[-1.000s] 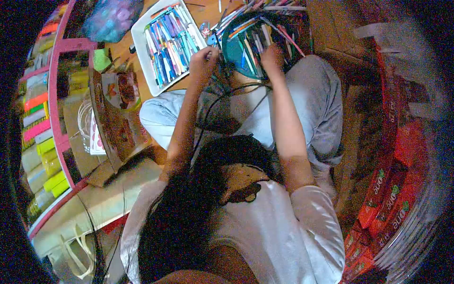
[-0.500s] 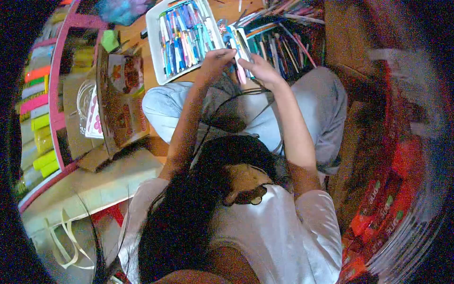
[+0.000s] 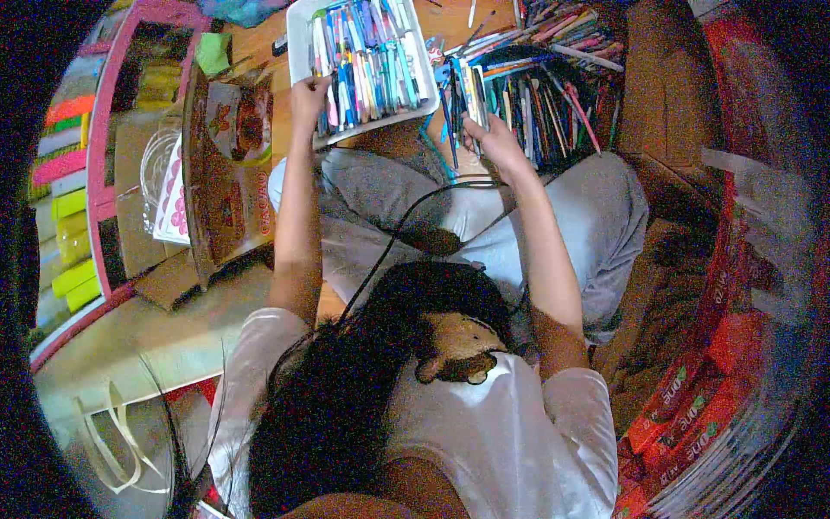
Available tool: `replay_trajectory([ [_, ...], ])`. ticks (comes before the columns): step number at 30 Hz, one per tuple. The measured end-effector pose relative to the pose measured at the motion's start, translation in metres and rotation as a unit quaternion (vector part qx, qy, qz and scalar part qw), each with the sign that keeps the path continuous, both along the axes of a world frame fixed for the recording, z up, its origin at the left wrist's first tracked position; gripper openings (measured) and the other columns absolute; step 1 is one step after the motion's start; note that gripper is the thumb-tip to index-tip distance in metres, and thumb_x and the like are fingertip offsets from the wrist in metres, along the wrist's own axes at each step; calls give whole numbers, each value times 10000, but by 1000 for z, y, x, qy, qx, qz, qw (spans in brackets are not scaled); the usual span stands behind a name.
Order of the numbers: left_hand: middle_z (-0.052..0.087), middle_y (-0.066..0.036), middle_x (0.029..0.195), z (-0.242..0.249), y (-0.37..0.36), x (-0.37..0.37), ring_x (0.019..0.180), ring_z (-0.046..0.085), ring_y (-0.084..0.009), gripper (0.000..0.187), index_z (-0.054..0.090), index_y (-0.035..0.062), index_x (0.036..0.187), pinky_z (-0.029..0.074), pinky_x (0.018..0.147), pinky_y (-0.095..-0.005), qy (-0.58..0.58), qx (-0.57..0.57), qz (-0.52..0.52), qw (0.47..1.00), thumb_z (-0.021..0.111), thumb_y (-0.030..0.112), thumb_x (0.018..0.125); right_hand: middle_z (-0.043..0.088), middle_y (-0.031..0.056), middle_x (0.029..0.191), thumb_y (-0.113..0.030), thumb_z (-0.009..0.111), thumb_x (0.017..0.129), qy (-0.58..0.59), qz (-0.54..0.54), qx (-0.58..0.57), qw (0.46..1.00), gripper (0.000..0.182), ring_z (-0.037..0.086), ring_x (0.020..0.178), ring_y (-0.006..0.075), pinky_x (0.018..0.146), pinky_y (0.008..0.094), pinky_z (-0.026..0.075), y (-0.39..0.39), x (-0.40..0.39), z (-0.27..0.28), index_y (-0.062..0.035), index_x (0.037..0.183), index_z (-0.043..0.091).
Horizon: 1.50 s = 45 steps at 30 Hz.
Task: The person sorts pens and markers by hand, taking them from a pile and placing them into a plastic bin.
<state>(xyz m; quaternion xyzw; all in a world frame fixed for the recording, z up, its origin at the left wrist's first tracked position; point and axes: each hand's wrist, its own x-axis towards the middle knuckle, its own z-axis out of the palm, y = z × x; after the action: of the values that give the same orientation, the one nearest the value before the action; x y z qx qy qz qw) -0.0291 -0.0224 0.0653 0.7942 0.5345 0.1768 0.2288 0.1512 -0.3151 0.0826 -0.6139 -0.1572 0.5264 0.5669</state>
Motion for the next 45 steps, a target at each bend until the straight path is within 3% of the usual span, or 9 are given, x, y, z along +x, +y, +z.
replay_trajectory([
  [11, 638, -139, 696, -13, -18, 1, 653, 624, -232, 183, 662, 11, 770, 473, 627, -323, -30, 65, 1, 997, 665, 174, 687, 516, 5, 704, -229, 523, 871, 77, 27, 46, 996, 201, 466, 631, 93, 592, 222, 388, 3, 0, -13, -32, 907, 505],
  [14, 644, -118, 698, 27, -60, 27, 643, 613, -166, 212, 659, 15, 826, 463, 603, -287, -164, 8, -30, 986, 633, 203, 730, 519, 8, 755, -215, 511, 877, 95, 51, 84, 991, 231, 483, 692, 97, 644, 221, 401, 2, -2, -2, -21, 1001, 518],
  [16, 642, -75, 725, 34, -85, 40, 644, 569, -100, 252, 652, 25, 897, 458, 583, -248, -173, -183, -131, 959, 621, 245, 777, 515, 4, 763, -211, 512, 877, 99, 72, 101, 987, 256, 484, 696, 96, 646, 220, 404, 3, -5, 0, -21, 1049, 508],
  [18, 628, -58, 668, 20, -116, 55, 588, 569, -95, 249, 652, 18, 873, 452, 530, -244, -278, -123, -247, 920, 645, 243, 768, 506, 1, 767, -201, 512, 879, 102, 82, 105, 986, 291, 481, 682, 92, 622, 215, 403, 4, -7, 0, -19, 1104, 485],
  [27, 638, -102, 656, 47, -152, 66, 539, 587, -103, 257, 638, -41, 775, 459, 481, -239, -205, -316, -188, 907, 640, 216, 772, 535, -8, 830, -253, 510, 881, -4, 112, 66, 992, 331, 481, 738, 67, 673, 216, 404, 3, -13, -5, -35, 1128, 475],
  [33, 646, -113, 708, 52, -139, 54, 593, 611, -134, 249, 642, -31, 791, 480, 548, -273, -119, -245, -184, 944, 589, 212, 798, 550, 20, 840, -324, 515, 868, -53, 50, -9, 997, 482, 494, 816, 111, 809, 223, 364, 7, -21, 14, 32, 1179, 423],
  [35, 639, -102, 718, 8, -99, 41, 608, 602, -133, 247, 633, -31, 809, 473, 569, -269, -220, -154, -199, 943, 556, 204, 818, 547, 27, 807, -317, 515, 869, -3, 92, 18, 996, 455, 494, 812, 113, 811, 226, 364, 8, -11, -10, 37, 1144, 440],
  [39, 564, -54, 601, 47, -52, 12, 520, 521, -105, 250, 606, -23, 834, 397, 481, -245, -214, -123, -64, 967, 537, 217, 842, 539, 3, 719, -246, 501, 883, -4, 52, 47, 998, 224, 476, 627, 79, 586, 218, 402, 9, -6, -26, -26, 929, 497],
  [45, 588, -119, 574, -12, 18, -25, 540, 581, -186, 256, 633, -32, 792, 446, 537, -312, -47, 2, -42, 998, 677, 199, 691, 533, 4, 707, -228, 501, 882, 2, 36, 40, 999, 194, 463, 613, 77, 554, 215, 375, 11, -8, -21, -35, 909, 497],
])
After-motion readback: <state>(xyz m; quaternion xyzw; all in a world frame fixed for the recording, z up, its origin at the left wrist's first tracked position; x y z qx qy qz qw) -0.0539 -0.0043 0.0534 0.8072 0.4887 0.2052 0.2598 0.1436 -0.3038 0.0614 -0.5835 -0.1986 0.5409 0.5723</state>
